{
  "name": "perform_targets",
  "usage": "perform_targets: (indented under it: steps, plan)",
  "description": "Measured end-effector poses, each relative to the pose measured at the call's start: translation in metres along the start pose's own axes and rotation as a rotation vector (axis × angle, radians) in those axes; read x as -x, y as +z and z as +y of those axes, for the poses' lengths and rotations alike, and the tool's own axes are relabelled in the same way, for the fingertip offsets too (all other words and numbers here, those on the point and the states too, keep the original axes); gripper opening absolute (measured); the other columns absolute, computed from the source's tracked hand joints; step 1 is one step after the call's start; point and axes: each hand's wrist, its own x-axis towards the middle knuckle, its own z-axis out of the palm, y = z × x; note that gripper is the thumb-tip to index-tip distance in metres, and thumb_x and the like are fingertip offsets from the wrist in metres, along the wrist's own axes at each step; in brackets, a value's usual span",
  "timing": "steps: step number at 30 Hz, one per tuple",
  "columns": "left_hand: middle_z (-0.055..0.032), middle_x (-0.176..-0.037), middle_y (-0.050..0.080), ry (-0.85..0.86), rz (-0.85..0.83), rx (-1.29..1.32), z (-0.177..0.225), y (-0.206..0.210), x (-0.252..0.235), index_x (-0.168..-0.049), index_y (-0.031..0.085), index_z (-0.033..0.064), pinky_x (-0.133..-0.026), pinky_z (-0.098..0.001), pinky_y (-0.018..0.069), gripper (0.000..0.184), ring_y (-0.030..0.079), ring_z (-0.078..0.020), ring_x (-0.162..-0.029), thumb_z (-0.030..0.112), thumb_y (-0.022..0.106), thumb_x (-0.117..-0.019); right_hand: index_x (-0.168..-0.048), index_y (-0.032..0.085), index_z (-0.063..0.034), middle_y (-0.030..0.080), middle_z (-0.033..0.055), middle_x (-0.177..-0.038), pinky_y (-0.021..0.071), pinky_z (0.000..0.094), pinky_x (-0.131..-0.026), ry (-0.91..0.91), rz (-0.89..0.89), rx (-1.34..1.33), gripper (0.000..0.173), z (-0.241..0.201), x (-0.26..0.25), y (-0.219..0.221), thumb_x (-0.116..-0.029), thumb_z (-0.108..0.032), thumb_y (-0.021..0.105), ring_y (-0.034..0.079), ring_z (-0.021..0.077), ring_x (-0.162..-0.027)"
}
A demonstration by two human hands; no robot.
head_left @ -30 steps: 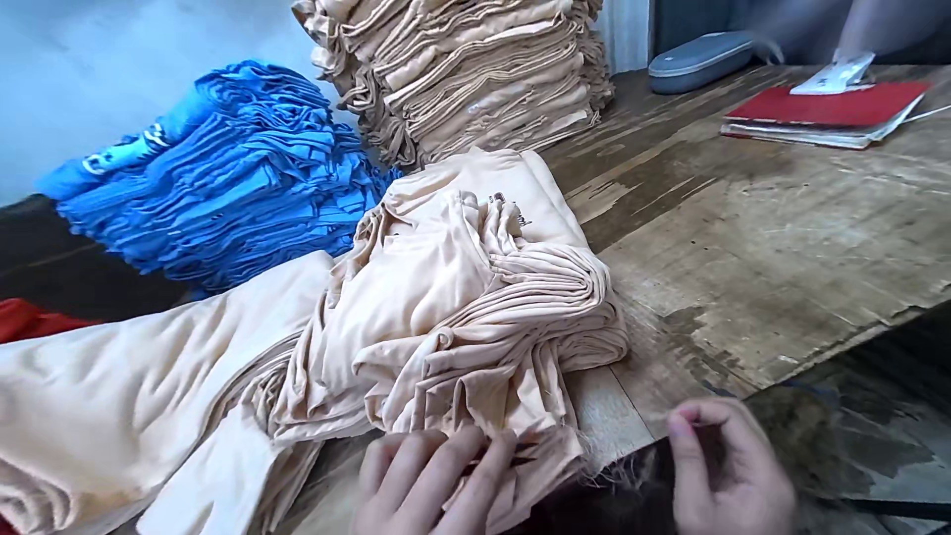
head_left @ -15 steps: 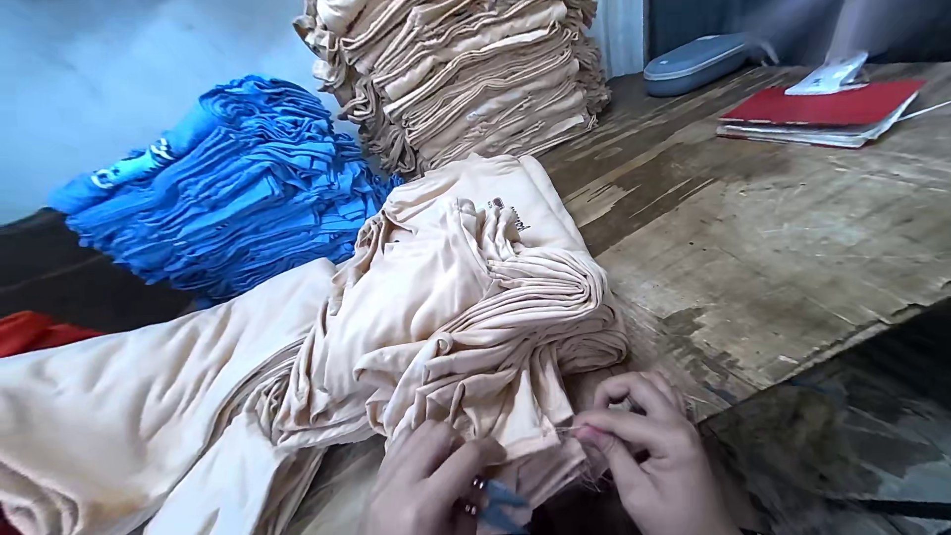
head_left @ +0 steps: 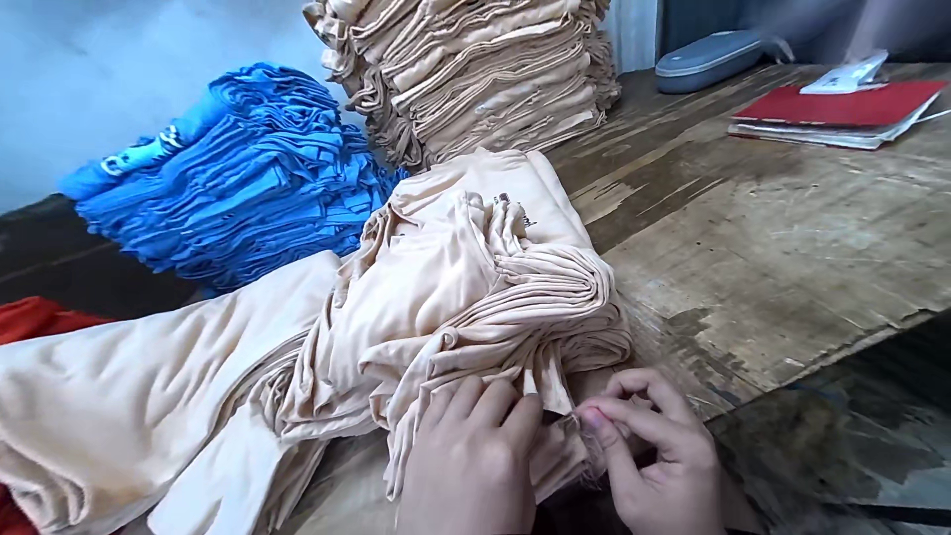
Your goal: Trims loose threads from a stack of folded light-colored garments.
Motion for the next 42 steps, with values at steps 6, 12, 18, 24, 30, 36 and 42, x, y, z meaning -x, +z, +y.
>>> perform_targets:
  steps: [6, 12, 18, 24, 30, 36, 42]
  plan:
    - [-0.0058, -0.086, 0.069, -0.232, 0.039, 0.236, -0.013, 0.026, 0.033, -0.095, 0.074, 0.0108, -0.07, -0.0462, 0.0566, 0.018, 0.068, -0.0235, -0.08, 0.016, 0.073, -0.0779, -0.096, 0.078, -0.0207, 0.071, 0.0038, -0.105, 0.0489, 0.0567, -0.087, 0.071, -0.064, 0.559, 0.021, 0.013, -0.013, -0.015, -0.0837, -0.029, 0.062, 0.066, 0.0283, -0.101]
    - [-0.0044, -0.079, 0.062, -0.496, 0.308, 0.092, -0.054, 0.007, 0.008, -0.093, 0.07, 0.007, -0.06, -0.0398, 0.0488, 0.017, 0.059, -0.0169, -0.069, 0.011, 0.057, -0.0842, -0.098, 0.081, -0.0201, 0.073, -0.0007, -0.095, 0.062, 0.03, -0.067, 0.044, -0.432, 0.117, 0.012, 0.011, -0.011, 0.002, -0.0872, -0.025, 0.077, 0.07, 0.0088, -0.077]
    - [-0.0079, -0.076, 0.063, -0.091, 0.489, 0.063, -0.071, 0.034, 0.006, -0.096, 0.075, 0.0091, -0.059, -0.0377, 0.0507, 0.016, 0.06, -0.0202, -0.066, 0.012, 0.062, -0.0874, -0.096, 0.078, -0.0115, 0.071, 0.0157, -0.107, 0.0515, 0.065, -0.083, 0.114, -0.283, 0.775, 0.014, -0.003, -0.038, -0.05, -0.0833, -0.009, 0.074, 0.067, 0.0419, -0.099]
    - [0.0028, -0.071, 0.063, -0.197, 0.295, 0.044, -0.047, 0.018, 0.02, -0.08, 0.074, 0.0204, -0.053, -0.0309, 0.0484, 0.026, 0.06, -0.0095, -0.064, 0.044, 0.065, -0.0826, -0.116, 0.076, -0.019, 0.07, 0.0042, -0.112, 0.0623, 0.0353, -0.075, 0.091, -0.302, 0.262, 0.039, 0.0, -0.023, -0.009, -0.09, -0.048, 0.073, 0.07, 0.0142, -0.092]
    - [-0.0065, -0.08, 0.066, 0.026, 0.257, -0.002, -0.037, 0.034, 0.031, -0.094, 0.076, 0.0142, -0.06, -0.0391, 0.054, 0.012, 0.066, -0.0231, -0.07, 0.016, 0.065, -0.0902, -0.098, 0.074, -0.0068, 0.07, 0.0149, -0.095, 0.0553, 0.0608, -0.071, 0.128, -0.094, 0.696, 0.012, 0.006, -0.031, -0.027, -0.0937, -0.013, 0.065, 0.07, 0.0365, -0.083]
    - [-0.0063, -0.087, 0.069, 0.146, -0.128, 0.309, -0.051, 0.024, 0.056, -0.101, 0.073, 0.0148, -0.066, -0.0415, 0.0567, 0.034, 0.067, -0.0215, -0.076, 0.045, 0.076, -0.0865, -0.115, 0.059, -0.0039, 0.06, 0.0151, -0.132, 0.0612, 0.0497, -0.096, 0.043, -0.273, -0.543, 0.034, 0.004, -0.016, -0.006, -0.0849, 0.004, 0.045, 0.066, 0.0298, -0.118]
    - [0.0035, -0.087, 0.066, -0.053, -0.015, 0.762, -0.081, 0.007, 0.055, -0.094, 0.068, 0.0151, -0.064, -0.021, 0.0533, 0.02, 0.061, -0.0024, -0.074, 0.034, 0.065, -0.1001, -0.116, 0.067, -0.0112, 0.063, 0.0076, -0.119, 0.0594, 0.0381, -0.083, 0.36, -0.65, -0.038, 0.026, -0.02, -0.024, 0.007, -0.0933, -0.015, 0.055, 0.067, 0.0168, -0.101]
